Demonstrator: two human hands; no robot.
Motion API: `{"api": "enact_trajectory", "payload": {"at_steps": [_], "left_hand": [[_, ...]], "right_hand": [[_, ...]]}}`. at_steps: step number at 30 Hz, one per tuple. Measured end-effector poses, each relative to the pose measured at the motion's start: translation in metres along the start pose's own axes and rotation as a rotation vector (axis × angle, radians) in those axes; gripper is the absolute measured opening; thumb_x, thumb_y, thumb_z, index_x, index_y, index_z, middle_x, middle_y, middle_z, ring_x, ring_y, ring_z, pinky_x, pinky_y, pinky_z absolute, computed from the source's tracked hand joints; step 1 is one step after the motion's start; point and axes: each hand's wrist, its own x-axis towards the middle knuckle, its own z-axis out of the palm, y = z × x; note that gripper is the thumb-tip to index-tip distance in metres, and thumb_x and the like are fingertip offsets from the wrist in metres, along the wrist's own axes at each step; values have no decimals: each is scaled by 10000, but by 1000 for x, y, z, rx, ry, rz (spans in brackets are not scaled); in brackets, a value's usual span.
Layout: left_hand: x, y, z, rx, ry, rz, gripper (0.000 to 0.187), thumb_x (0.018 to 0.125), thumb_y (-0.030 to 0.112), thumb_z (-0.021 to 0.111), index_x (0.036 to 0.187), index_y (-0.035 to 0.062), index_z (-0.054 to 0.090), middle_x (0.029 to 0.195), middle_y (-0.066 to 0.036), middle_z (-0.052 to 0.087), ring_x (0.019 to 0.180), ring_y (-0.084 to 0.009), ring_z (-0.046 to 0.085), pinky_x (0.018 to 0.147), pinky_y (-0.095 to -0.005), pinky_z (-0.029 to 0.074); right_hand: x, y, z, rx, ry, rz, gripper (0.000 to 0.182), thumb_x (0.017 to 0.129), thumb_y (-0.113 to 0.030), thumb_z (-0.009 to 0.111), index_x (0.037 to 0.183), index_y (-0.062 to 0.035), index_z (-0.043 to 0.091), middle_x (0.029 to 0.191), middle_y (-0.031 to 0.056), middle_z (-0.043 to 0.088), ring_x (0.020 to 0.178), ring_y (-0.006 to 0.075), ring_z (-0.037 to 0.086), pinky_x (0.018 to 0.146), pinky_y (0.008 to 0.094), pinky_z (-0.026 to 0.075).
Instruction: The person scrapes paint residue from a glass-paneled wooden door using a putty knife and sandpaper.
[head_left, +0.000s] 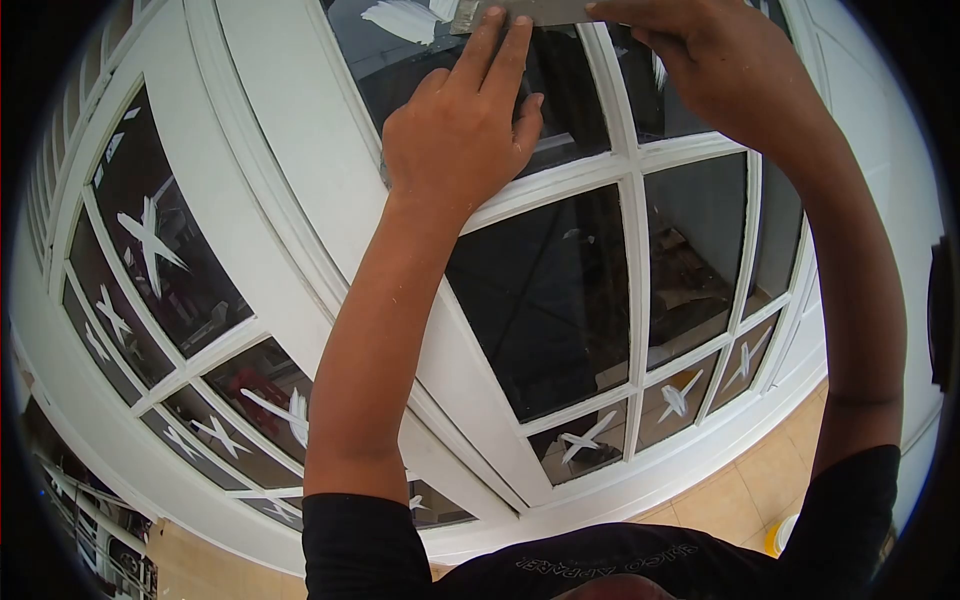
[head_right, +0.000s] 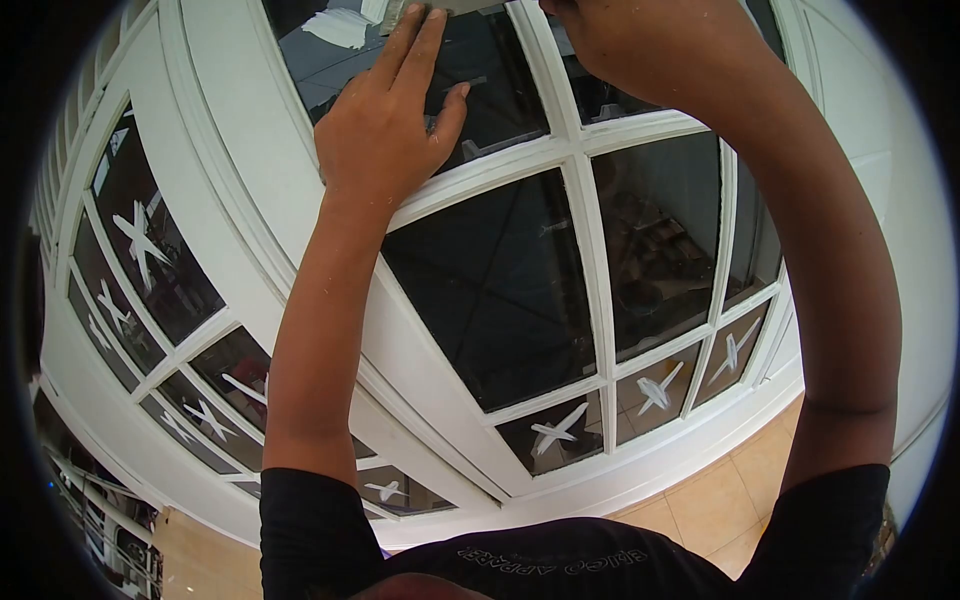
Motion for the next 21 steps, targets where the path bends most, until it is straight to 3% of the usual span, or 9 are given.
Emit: {"api": "enact_trajectory", "payload": {"at_steps": [2, 11, 14, 17, 20, 21], "left_hand": [[0, -2, 1, -25, 22, 15, 707, 808, 276, 759, 1465, 93, 572, 1447, -94, 636, 631, -218, 663, 563, -306, 556], [-1, 0, 0, -21, 26, -10, 724, 802, 286, 769, 1469, 89, 566, 1457, -106, 626, 633, -223, 655, 562, -310, 547], [-2, -1, 1, -17, 42, -5, 728, 800, 287, 771, 1469, 84, 565, 1461, -113, 623, 629, -224, 651, 564, -313, 547], [-1, 0, 1, -35, 51, -13, 734, 800, 284, 774, 1471, 75, 561, 1465, -122, 618, 628, -223, 650, 573, -311, 548], [-1, -1, 1, -42, 77, -13, 744, 799, 282, 780, 1473, 63, 555, 1469, -127, 615, 628, -223, 650, 579, -304, 546], [-2, -1, 0, -41, 75, -11, 744, 799, 282, 780, 1473, 63, 555, 1469, -127, 615, 628, -223, 650, 579, -304, 546]], "right_hand": [[1, -2, -3, -41, -5, 15, 284, 975, -80, 600, 1194, -100, 781, 893, 137, 698, 796, 269, 689, 727, 410, 569], [14, 9, -2, -5, -78, -9, 291, 957, -61, 599, 1179, -88, 784, 917, 149, 720, 797, 277, 708, 738, 413, 581], [10, -2, -7, -40, -7, -25, 301, 943, -35, 587, 1167, -67, 786, 922, 167, 738, 818, 294, 728, 760, 425, 590], [16, 7, -5, 122, -117, -40, 295, 918, -23, 593, 1133, -49, 793, 897, 188, 743, 849, 318, 738, 792, 435, 596], [11, -22, -29, -36, 20, -34, 277, 908, -29, 605, 1102, -44, 802, 871, 194, 740, 847, 333, 735, 805, 443, 594], [15, -24, -40, -8, -91, 13, 272, 904, -36, 611, 1096, -41, 802, 881, 195, 741, 849, 334, 734, 810, 445, 593]]}}
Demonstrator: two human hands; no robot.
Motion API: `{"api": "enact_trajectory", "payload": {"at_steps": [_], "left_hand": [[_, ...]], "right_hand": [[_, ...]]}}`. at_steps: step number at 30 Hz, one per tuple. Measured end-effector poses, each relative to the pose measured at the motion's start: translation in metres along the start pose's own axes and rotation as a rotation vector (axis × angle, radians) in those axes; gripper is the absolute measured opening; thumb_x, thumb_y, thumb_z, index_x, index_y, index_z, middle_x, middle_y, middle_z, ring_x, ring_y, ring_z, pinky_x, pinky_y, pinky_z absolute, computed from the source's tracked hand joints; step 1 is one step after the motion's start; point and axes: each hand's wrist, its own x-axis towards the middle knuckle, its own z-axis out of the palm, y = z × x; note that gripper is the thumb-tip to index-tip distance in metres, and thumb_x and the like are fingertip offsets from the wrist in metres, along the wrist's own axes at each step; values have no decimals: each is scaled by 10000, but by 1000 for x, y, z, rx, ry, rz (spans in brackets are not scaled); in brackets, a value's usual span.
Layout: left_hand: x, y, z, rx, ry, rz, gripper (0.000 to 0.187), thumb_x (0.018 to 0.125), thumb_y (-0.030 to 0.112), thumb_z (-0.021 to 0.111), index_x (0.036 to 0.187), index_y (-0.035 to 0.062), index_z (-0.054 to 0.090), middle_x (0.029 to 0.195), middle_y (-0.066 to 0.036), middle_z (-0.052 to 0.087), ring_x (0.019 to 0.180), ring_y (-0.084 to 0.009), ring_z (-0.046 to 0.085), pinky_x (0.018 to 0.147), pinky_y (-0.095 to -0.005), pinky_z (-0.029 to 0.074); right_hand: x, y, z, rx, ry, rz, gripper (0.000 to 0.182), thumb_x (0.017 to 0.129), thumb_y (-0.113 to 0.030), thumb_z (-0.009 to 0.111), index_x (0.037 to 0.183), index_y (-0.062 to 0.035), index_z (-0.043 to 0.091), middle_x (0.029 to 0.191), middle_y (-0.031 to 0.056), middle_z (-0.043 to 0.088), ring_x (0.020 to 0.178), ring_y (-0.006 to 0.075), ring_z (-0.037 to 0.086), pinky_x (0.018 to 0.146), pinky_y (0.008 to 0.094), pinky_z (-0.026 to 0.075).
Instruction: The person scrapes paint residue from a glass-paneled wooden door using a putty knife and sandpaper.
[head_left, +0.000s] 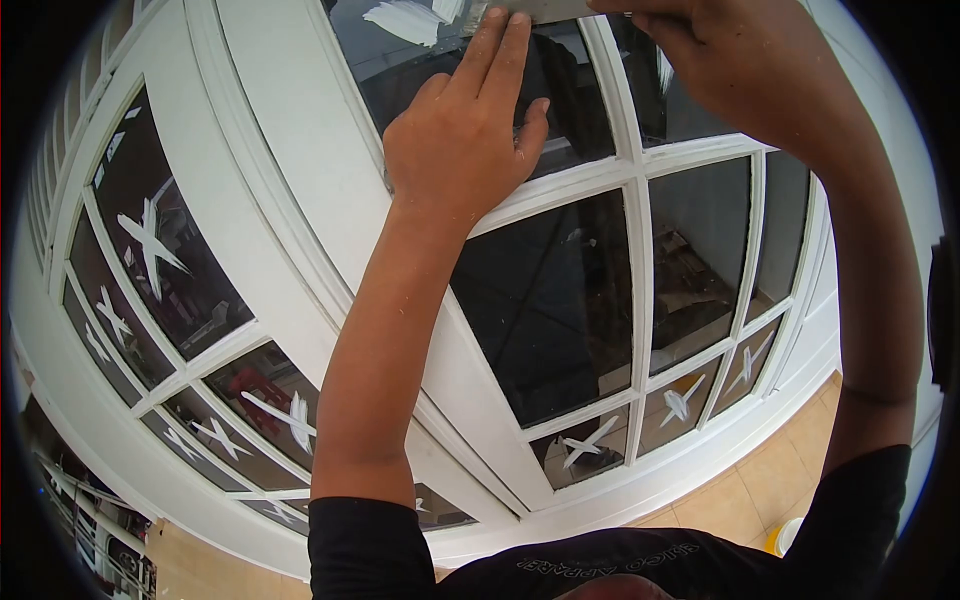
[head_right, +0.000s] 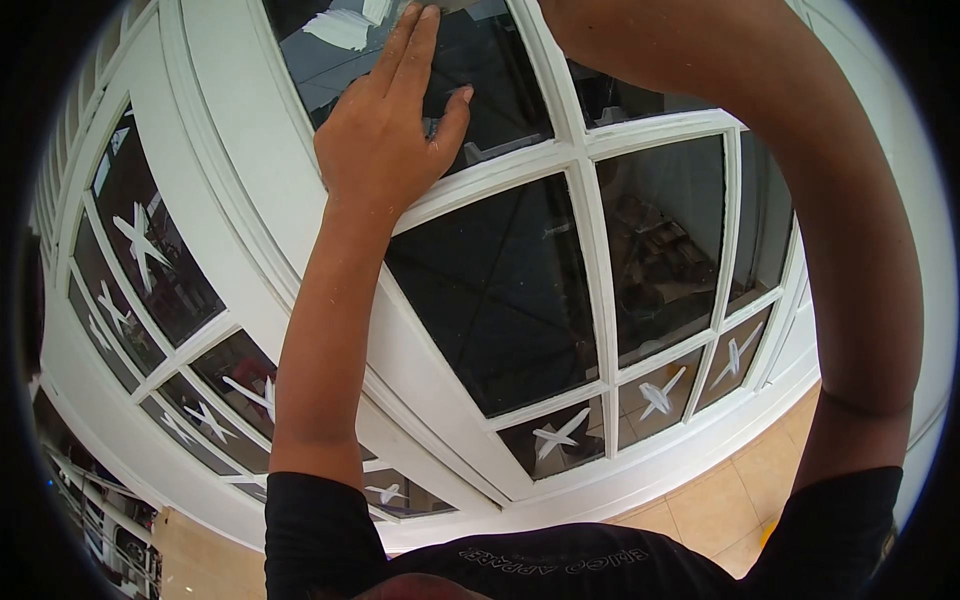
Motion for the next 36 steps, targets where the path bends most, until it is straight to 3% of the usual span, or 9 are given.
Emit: {"api": "enact_trajectory", "payload": {"at_steps": [2, 11, 14, 16, 20, 22, 25, 35, 36], "left_hand": [[-1, 1, -1, 23, -59, 2, 753, 797, 281, 785, 1477, 57, 550, 1474, -133, 610, 631, -221, 653, 577, -297, 542], [0, 1, 0, 7, -30, -31, 766, 795, 301, 788, 1478, 49, 549, 1435, -137, 640, 615, -208, 646, 551, -295, 531], [0, 0, -1, 19, -45, -7, 763, 800, 302, 786, 1479, 51, 547, 1438, -145, 635, 613, -213, 648, 551, -296, 532], [-2, -2, 4, 0, -15, -18, 761, 800, 301, 786, 1479, 53, 548, 1435, -145, 637, 610, -213, 647, 550, -295, 532], [-1, 0, 0, 5, -25, 0, 757, 800, 296, 785, 1478, 53, 549, 1443, -151, 631, 616, -217, 651, 552, -296, 533], [0, 0, 1, -9, -13, -7, 755, 800, 293, 785, 1477, 54, 551, 1442, -147, 632, 622, -218, 653, 556, -298, 535], [0, 0, 1, -25, -25, -17, 755, 800, 294, 784, 1478, 57, 550, 1445, -146, 630, 634, -223, 658, 565, -303, 540], [0, -1, 1, -26, -33, -36, 752, 814, 306, 771, 1486, 59, 541, 1449, -146, 626, 655, -231, 666, 580, -310, 547], [0, 0, 0, -26, -31, -32, 752, 814, 306, 771, 1486, 59, 541, 1449, -146, 626, 655, -231, 666, 580, -310, 547]], "right_hand": [[2, 0, 1, 22, -114, 40, 266, 900, -44, 616, 1090, -38, 802, 891, 195, 743, 851, 334, 733, 815, 446, 592], [0, -2, 11, -127, 151, -30, 296, 900, -24, 586, 1096, -50, 806, 903, 178, 753, 839, 322, 727, 819, 434, 588], [10, -5, -9, 114, -221, 175, 300, 898, -39, 583, 1094, -61, 809, 933, 179, 763, 869, 314, 734, 839, 437, 586], [6, -7, 11, -161, 65, 7, 295, 900, -54, 588, 1097, -64, 808, 925, 178, 769, 842, 302, 743, 815, 426, 594], [10, -10, -3, -20, -127, 211, 299, 889, -58, 594, 1099, -64, 807, 908, 176, 772, 799, 310, 743, 796, 431, 599], [11, -3, 16, -164, 138, 58, 293, 890, -67, 606, 1101, -75, 809, 891, 164, 774, 767, 309, 742, 772, 421, 603], [6, -7, -15, 15, -69, 94, 297, 890, -71, 603, 1101, -86, 812, 918, 158, 777, 788, 315, 744, 789, 425, 602], [12, -5, 10, -194, 131, 36, 294, 906, -70, 596, 1107, -87, 810, 919, 156, 777, 765, 303, 742, 771, 426, 600], [17, -18, 1, -158, 7, 186, 296, 908, -64, 589, 1101, -86, 813, 905, 156, 776, 764, 303, 739, 777, 430, 599]]}}
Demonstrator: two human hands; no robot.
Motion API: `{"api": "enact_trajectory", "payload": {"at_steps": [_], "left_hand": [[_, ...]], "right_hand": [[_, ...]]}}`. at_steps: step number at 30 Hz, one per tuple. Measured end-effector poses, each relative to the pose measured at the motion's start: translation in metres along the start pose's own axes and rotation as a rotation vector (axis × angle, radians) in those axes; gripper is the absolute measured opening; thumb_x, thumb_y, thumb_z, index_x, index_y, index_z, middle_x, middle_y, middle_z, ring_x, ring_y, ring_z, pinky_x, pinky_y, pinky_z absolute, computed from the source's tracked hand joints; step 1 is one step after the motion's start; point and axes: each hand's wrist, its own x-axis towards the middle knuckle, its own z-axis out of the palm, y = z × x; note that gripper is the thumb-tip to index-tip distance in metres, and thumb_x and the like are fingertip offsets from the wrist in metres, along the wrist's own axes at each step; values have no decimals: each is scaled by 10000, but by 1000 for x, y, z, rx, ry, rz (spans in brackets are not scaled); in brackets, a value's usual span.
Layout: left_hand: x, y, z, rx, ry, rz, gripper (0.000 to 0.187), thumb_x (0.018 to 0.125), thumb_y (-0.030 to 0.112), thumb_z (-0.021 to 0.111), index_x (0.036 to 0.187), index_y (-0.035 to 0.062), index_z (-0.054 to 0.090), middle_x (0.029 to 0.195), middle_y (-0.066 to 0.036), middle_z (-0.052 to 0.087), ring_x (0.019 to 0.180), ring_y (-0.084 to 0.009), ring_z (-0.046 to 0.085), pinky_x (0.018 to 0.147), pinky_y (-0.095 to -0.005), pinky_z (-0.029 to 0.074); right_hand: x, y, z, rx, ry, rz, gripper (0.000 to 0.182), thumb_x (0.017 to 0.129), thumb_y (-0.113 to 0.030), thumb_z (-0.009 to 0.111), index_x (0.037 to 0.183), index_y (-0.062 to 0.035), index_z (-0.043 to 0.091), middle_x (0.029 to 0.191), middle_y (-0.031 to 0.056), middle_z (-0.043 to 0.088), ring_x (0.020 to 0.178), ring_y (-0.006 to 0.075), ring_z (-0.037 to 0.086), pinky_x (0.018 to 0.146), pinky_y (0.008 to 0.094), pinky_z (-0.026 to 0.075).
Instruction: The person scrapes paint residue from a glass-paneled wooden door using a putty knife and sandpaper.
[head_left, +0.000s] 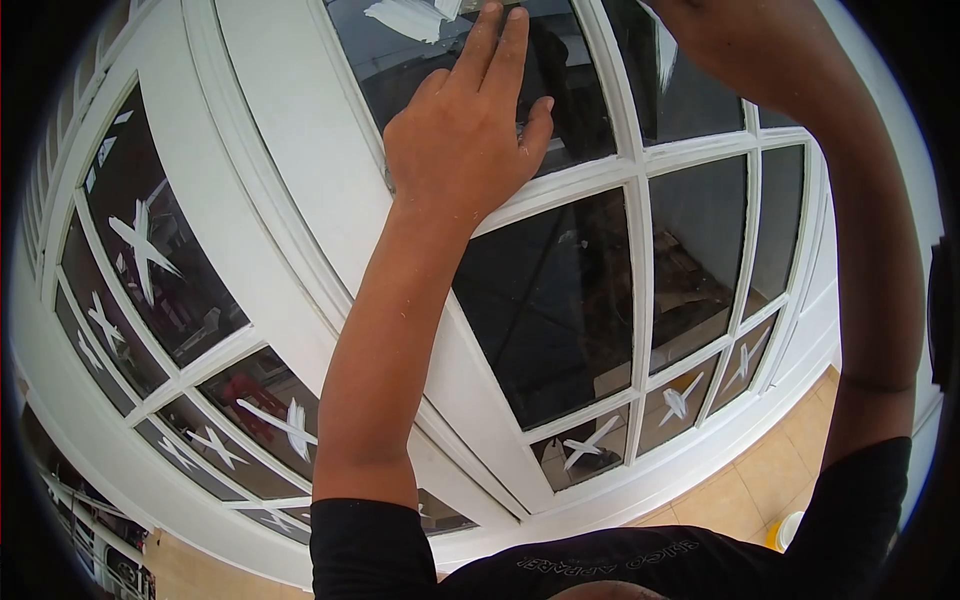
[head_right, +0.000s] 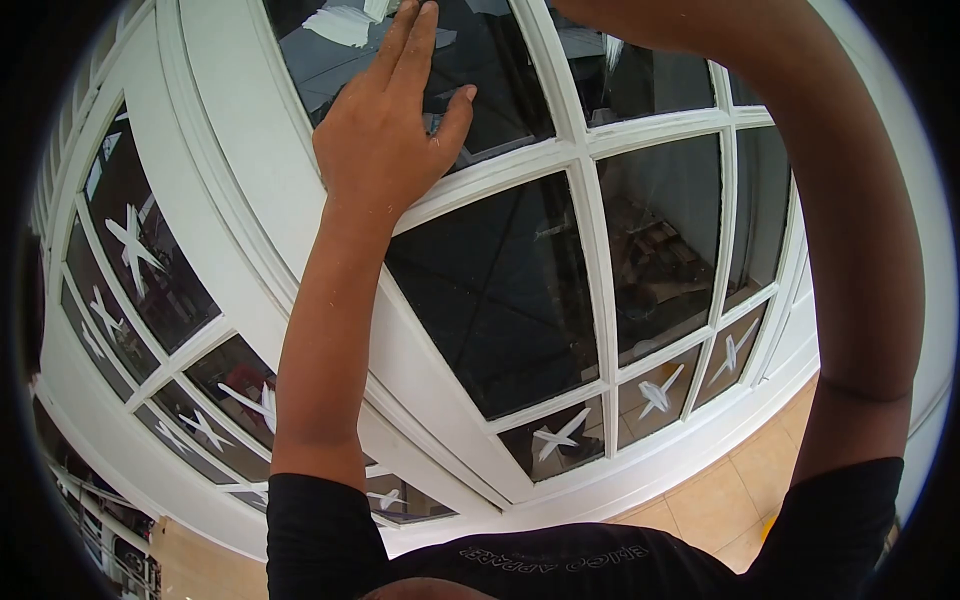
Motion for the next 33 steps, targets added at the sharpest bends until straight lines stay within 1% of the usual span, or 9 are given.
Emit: {"api": "enact_trajectory", "payload": {"at_steps": [2, 4, 6, 8, 14, 24, 26, 30, 33], "left_hand": [[-2, 0, -1, -9, -40, 0, 747, 816, 304, 774, 1483, 60, 543, 1455, -166, 615, 671, -243, 674, 595, -317, 556], [-2, -1, -1, -13, -24, -9, 738, 816, 301, 777, 1475, 58, 551, 1452, -174, 614, 722, -249, 697, 615, -318, 567], [-4, 0, 5, -21, -15, -5, 730, 815, 298, 780, 1467, 55, 559, 1449, -182, 613, 773, -255, 719, 635, -319, 578], [-10, -3, 20, -5, 162, -19, 628, 839, 350, 755, 1437, 221, 617, 1431, -9, 650, 725, -176, 695, 552, -278, 574], [-9, -7, 28, -61, 281, 15, 633, 835, 348, 766, 1433, 203, 616, 1367, -47, 662, 842, -205, 747, 590, -303, 595], [-9, -3, 17, -50, 233, -26, 611, 835, 329, 770, 1413, 194, 629, 1303, -49, 658, 803, -209, 753, 573, -291, 591], [-7, -6, 9, -113, 122, 20, 715, 820, 292, 780, 1457, 50, 565, 1423, -190, 626, 883, -261, 747, 637, -300, 589], [-7, 2, 7, -188, 57, -94, 572, 896, 289, 710, 1398, 33, 615, 1374, -179, 657, 1075, -304, 724, 862, -404, 599], [-9, -4, 22, -72, 255, -38, 603, 835, 323, 769, 1408, 196, 633, 1299, -45, 659, 785, -209, 754, 569, -289, 589]], "right_hand": [[-3, -2, 0, 24, -138, 140, 299, 911, -58, 581, 1094, -86, 815, 891, 156, 775, 764, 302, 737, 782, 433, 597], [-11, 13, 18, -11, 155, -151, 301, 912, -52, 577, 1093, -85, 816, 891, 158, 765, 798, 297, 733, 801, 425, 595], [0, 21, 18, 29, 27, -84, 304, 909, -48, 575, 1096, -82, 814, 905, 162, 759, 829, 299, 731, 816, 422, 594], [-1, 20, 17, 70, -96, -20, 308, 906, -44, 573, 1098, -78, 811, 920, 166, 752, 860, 302, 730, 830, 420, 592], [-17, 14, 18, 36, 179, -212, 312, 889, -37, 567, 1079, -66, 812, 885, 173, 753, 827, 319, 733, 823, 444, 593], [-11, 13, 5, 131, -59, -108, 301, 868, -37, 576, 1038, -68, 822, 856, 173, 753, 778, 315, 729, 782, 430, 593], [-14, 10, 6, 139, 19, -169, 302, 866, -39, 580, 1047, -68, 821, 863, 176, 753, 782, 317, 727, 782, 425, 592], [-16, 11, 15, 50, 28, -189, 295, 873, -57, 597, 1072, -64, 815, 901, 183, 751, 839, 323, 728, 815, 425, 589], [-5, 20, 25, 68, 19, -171, 292, 880, -68, 600, 1078, -68, 814, 925, 183, 752, 866, 326, 727, 827, 433, 585]]}}
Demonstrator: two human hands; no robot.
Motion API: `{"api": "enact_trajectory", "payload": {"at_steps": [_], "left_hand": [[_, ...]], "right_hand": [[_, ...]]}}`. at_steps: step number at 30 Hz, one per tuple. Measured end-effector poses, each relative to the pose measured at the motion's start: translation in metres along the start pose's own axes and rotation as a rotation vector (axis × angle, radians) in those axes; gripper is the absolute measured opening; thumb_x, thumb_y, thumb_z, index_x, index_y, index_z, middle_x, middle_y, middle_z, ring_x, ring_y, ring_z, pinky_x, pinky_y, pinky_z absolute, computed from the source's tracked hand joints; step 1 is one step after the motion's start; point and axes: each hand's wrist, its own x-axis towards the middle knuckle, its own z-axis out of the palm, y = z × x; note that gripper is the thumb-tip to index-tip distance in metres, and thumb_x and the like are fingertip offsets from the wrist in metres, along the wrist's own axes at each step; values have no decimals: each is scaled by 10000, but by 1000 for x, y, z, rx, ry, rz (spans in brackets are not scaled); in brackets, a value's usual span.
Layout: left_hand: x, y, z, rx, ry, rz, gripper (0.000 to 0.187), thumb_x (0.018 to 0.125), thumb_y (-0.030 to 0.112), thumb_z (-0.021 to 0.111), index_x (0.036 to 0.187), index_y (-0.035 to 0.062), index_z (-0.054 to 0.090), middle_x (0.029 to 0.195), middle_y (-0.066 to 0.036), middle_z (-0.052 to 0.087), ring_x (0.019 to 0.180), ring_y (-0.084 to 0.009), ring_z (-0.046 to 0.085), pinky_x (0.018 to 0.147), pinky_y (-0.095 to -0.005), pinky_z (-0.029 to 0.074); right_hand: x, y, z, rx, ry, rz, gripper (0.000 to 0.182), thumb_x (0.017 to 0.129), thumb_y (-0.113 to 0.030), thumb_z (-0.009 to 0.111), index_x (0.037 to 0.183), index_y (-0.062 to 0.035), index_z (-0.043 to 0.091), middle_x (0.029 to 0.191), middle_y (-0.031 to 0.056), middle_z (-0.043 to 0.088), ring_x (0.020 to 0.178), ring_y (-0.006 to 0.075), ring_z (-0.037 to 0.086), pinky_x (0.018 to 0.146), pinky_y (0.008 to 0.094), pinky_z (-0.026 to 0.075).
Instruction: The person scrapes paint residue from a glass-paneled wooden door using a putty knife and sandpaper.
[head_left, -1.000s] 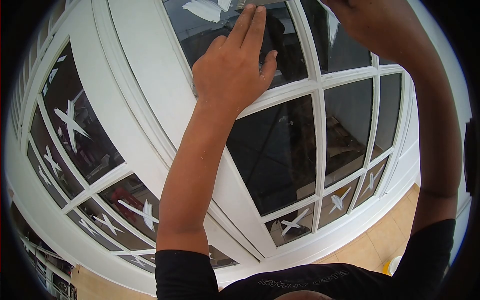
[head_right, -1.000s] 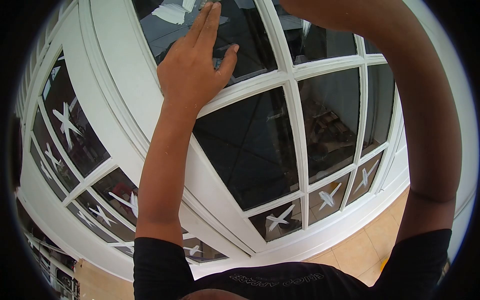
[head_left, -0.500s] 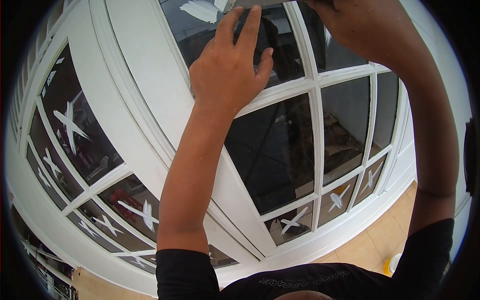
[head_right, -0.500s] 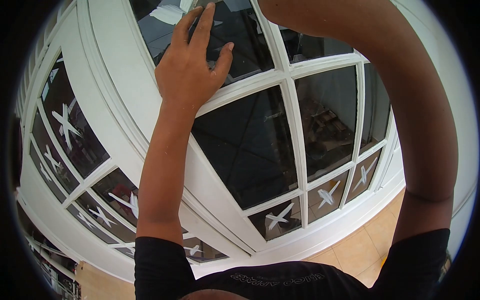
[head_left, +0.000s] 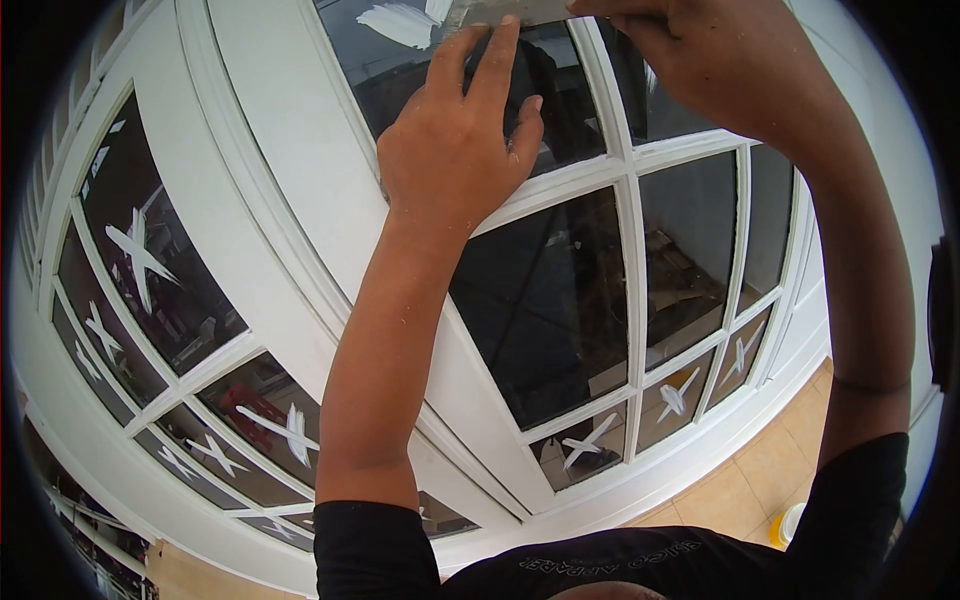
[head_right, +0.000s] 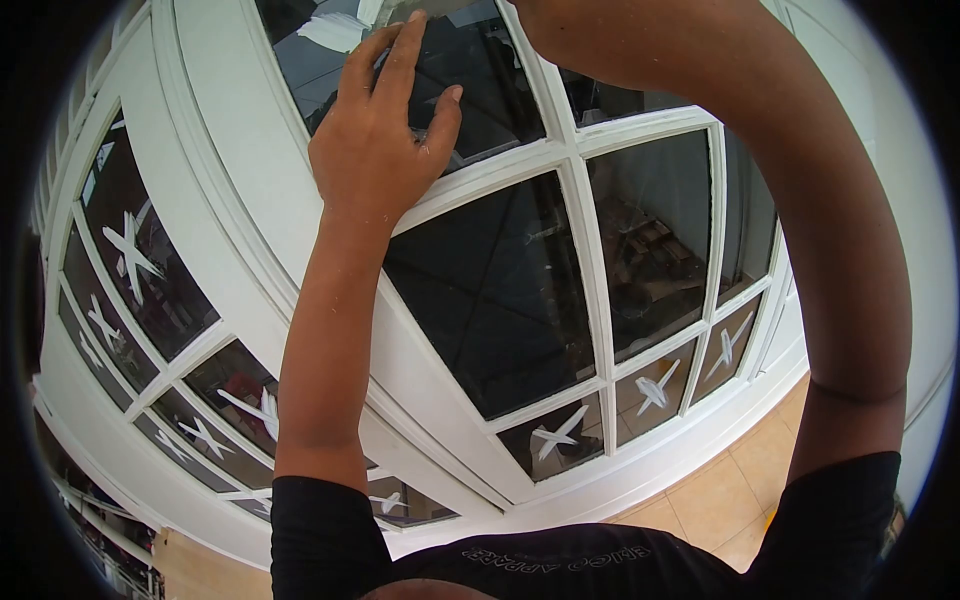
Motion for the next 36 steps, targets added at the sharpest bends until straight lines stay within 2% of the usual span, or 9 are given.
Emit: {"api": "enact_trajectory", "payload": {"at_steps": [6, 11, 15, 20, 29, 31, 33, 35, 36], "left_hand": [[-1, -2, 1, -16, 6, 57, 607, 840, 329, 759, 1417, 202, 624, 1366, -48, 650, 782, -210, 753, 574, -299, 592], [-1, 3, -4, 31, -141, -6, 684, 862, 363, 756, 1505, 241, 556, 1447, -28, 634, 928, -215, 771, 661, -290, 609], [-1, 5, -4, 43, -154, -22, 679, 861, 369, 753, 1501, 247, 562, 1461, -26, 626, 925, -219, 772, 657, -291, 609], [1, 6, -7, 80, -192, -15, 704, 870, 397, 741, 1528, 265, 526, 1470, -30, 624, 836, -207, 761, 610, -281, 590], [1, 5, -7, 71, -212, -22, 726, 877, 403, 736, 1549, 297, 483, 1516, -26, 584, 824, -191, 754, 605, -282, 586], [2, 5, -7, 76, -212, -17, 731, 876, 402, 738, 1551, 298, 477, 1517, -22, 583, 837, -193, 757, 606, -280, 587], [0, 6, -4, 71, -217, -21, 737, 875, 401, 740, 1553, 298, 472, 1519, -19, 581, 849, -194, 759, 607, -279, 588], [1, 2, 1, -10, -81, 13, 721, 831, 336, 763, 1508, 299, 518, 1466, -53, 604, 683, -187, 699, 513, -296, 558], [1, 2, 0, -9, -80, 16, 721, 831, 336, 763, 1508, 299, 518, 1466, -53, 604, 683, -187, 699, 513, -296, 558]], "right_hand": [[-3, -3, -8, -11, 52, -8, 298, 889, -59, 591, 1083, -84, 816, 940, 166, 753, 886, 321, 725, 831, 441, 583], [-3, 1, -9, -59, 97, -58, 298, 890, -62, 600, 1090, -99, 818, 928, 156, 751, 881, 310, 726, 819, 437, 582], [8, 7, -13, -58, -22, 2, 293, 889, -68, 603, 1082, -104, 821, 914, 152, 754, 858, 306, 728, 815, 430, 583], [18, 12, -14, -46, -114, 68, 291, 888, -71, 595, 1062, -102, 826, 938, 152, 766, 855, 303, 733, 827, 426, 585], [15, 9, -21, -93, 88, -103, 305, 883, -91, 617, 1099, -148, 825, 995, 132, 783, 874, 293, 743, 836, 410, 591], [30, 14, -26, -30, -165, 83, 314, 880, -84, 610, 1101, -146, 824, 985, 125, 784, 882, 292, 742, 843, 415, 589], [19, 10, -20, -87, -61, 12, 317, 881, -77, 608, 1101, -148, 825, 993, 125, 784, 881, 292, 742, 843, 414, 589], [15, 11, -22, -137, 50, -49, 320, 882, -71, 606, 1100, -150, 826, 1000, 125, 785, 880, 292, 743, 842, 413, 589], [18, 13, -29, -72, -61, -29, 321, 883, -68, 604, 1103, -145, 825, 1010, 126, 784, 887, 293, 743, 847, 414, 590]]}}
